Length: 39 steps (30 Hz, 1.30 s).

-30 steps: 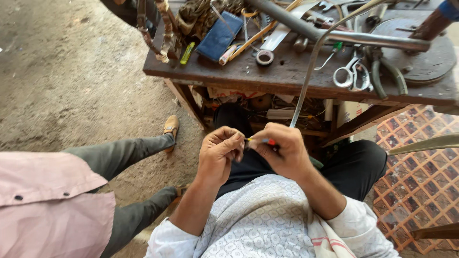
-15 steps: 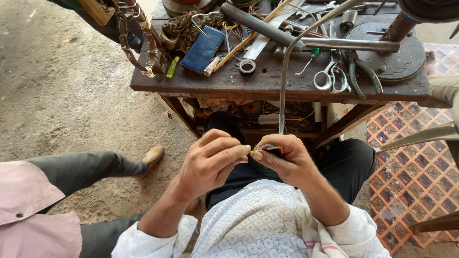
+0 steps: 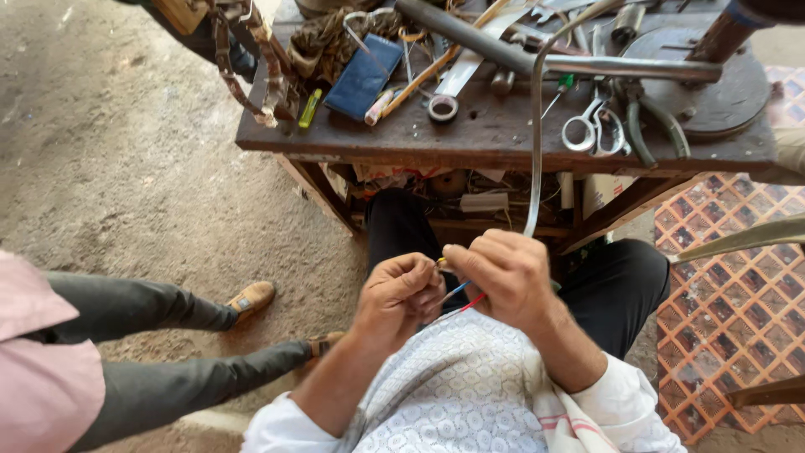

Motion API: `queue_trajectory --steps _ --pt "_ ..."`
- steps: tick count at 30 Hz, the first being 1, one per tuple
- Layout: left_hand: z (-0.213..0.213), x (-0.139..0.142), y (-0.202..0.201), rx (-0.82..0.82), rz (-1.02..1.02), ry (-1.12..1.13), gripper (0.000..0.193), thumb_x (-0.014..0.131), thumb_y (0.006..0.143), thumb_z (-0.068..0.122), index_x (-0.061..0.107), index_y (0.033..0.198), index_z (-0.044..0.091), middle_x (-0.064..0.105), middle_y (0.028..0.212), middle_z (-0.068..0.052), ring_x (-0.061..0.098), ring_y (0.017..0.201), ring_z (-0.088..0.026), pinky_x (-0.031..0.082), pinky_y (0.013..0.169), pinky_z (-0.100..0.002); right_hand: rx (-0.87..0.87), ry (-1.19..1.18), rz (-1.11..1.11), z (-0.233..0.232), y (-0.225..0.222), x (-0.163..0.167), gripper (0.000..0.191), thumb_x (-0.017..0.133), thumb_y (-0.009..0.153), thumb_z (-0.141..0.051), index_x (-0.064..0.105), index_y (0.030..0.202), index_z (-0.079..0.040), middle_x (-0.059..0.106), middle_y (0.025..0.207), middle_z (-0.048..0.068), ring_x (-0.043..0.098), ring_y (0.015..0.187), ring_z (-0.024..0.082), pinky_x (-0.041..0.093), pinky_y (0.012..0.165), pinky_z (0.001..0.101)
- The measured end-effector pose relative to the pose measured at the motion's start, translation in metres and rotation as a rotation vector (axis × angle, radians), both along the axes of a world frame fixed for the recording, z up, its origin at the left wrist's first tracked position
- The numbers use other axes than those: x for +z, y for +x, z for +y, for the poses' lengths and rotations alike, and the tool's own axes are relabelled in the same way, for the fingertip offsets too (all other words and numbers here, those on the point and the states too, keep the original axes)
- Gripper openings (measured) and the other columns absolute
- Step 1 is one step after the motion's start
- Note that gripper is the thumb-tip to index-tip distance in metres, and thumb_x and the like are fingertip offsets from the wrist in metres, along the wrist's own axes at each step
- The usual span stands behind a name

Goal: The person sits at an outdoor workbench and cuts and strips the ends of colored wires with scissors, then holds a metal pipe against a bench-mounted fixture and hammers a metal cylinder onto the pipe, tapping it repeatedly to seat it, before setting the hammer down and handling small parts on the bench.

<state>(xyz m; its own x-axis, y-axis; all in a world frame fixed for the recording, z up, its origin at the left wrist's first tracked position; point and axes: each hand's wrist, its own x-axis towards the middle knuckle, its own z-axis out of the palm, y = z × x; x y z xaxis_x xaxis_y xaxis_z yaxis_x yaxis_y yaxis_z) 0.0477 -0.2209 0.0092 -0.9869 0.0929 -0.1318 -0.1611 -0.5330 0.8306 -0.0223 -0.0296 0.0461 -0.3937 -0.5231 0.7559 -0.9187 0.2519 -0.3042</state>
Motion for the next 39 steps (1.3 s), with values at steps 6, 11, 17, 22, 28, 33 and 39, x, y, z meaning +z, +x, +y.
queue_trajectory --steps 6,11,17,22,28,33,39 --pt "-0.010 0.016 -0.002 0.205 0.372 -0.429 0.043 0.075 0.091 0.031 0.059 0.120 0.002 0.064 0.102 -0.008 0.062 0.094 -0.021 0.052 0.082 -0.034 0.116 -0.381 -0.827 0.007 -0.003 -0.015 0.008 0.072 0.100 -0.008 0.073 0.102 -0.001 0.068 0.080 0.002 0.058 0.072 0.006 0.044 0.060 0.0243" --pt "-0.020 0.065 -0.016 0.345 1.065 -1.280 0.048 0.081 0.090 0.029 0.063 0.124 0.001 0.066 0.115 -0.008 0.063 0.105 -0.026 0.054 0.091 -0.038 0.199 -0.443 -1.016 0.013 -0.005 -0.024 0.012 0.073 0.098 -0.010 0.073 0.101 0.001 0.069 0.082 -0.001 0.058 0.075 0.003 0.044 0.063 0.0198" --pt "-0.022 0.071 -0.024 0.305 1.164 -1.464 0.023 0.081 0.093 0.021 0.073 0.109 0.005 0.068 0.101 -0.004 0.064 0.097 -0.024 0.053 0.083 -0.039 0.196 -0.381 -1.067 0.006 0.000 -0.017 0.010 0.074 0.097 -0.009 0.074 0.098 0.001 0.066 0.076 0.001 0.054 0.068 0.005 0.040 0.057 0.0219" --pt "-0.008 0.025 -0.017 0.127 0.396 -0.579 0.020 0.078 0.093 0.021 0.069 0.103 0.005 0.066 0.093 -0.004 0.062 0.088 -0.021 0.051 0.076 -0.036 0.023 -0.224 -0.369 -0.003 -0.001 -0.008 0.012 0.074 0.092 -0.003 0.067 0.102 -0.001 0.064 0.080 0.006 0.063 0.068 0.017 0.048 0.063 0.0278" --pt "0.015 0.009 -0.008 0.147 0.175 -0.036 0.029 0.077 0.091 0.021 0.063 0.110 0.004 0.065 0.097 -0.007 0.062 0.087 -0.021 0.051 0.076 -0.035 0.003 -0.274 -0.491 -0.002 -0.003 -0.012 0.010 0.074 0.092 -0.003 0.069 0.100 -0.001 0.064 0.077 0.005 0.060 0.067 0.014 0.045 0.061 0.0267" --pt "-0.007 0.056 -0.015 0.511 1.066 -1.125 0.040 0.078 0.084 0.021 0.057 0.111 0.001 0.065 0.102 -0.012 0.064 0.089 -0.027 0.052 0.077 -0.039 0.070 -0.434 -0.833 0.001 0.000 -0.017 0.009 0.072 0.099 -0.009 0.071 0.101 0.000 0.067 0.081 -0.002 0.056 0.075 0.002 0.044 0.064 0.0214" --pt "-0.018 0.065 -0.020 0.488 1.190 -1.360 0.021 0.083 0.089 0.018 0.072 0.103 0.006 0.066 0.094 -0.003 0.064 0.085 -0.023 0.055 0.077 -0.036 0.221 -0.441 -0.958 -0.004 0.003 -0.016 0.009 0.071 0.097 -0.009 0.071 0.101 0.000 0.071 0.083 -0.002 0.060 0.075 0.003 0.047 0.065 0.0213"
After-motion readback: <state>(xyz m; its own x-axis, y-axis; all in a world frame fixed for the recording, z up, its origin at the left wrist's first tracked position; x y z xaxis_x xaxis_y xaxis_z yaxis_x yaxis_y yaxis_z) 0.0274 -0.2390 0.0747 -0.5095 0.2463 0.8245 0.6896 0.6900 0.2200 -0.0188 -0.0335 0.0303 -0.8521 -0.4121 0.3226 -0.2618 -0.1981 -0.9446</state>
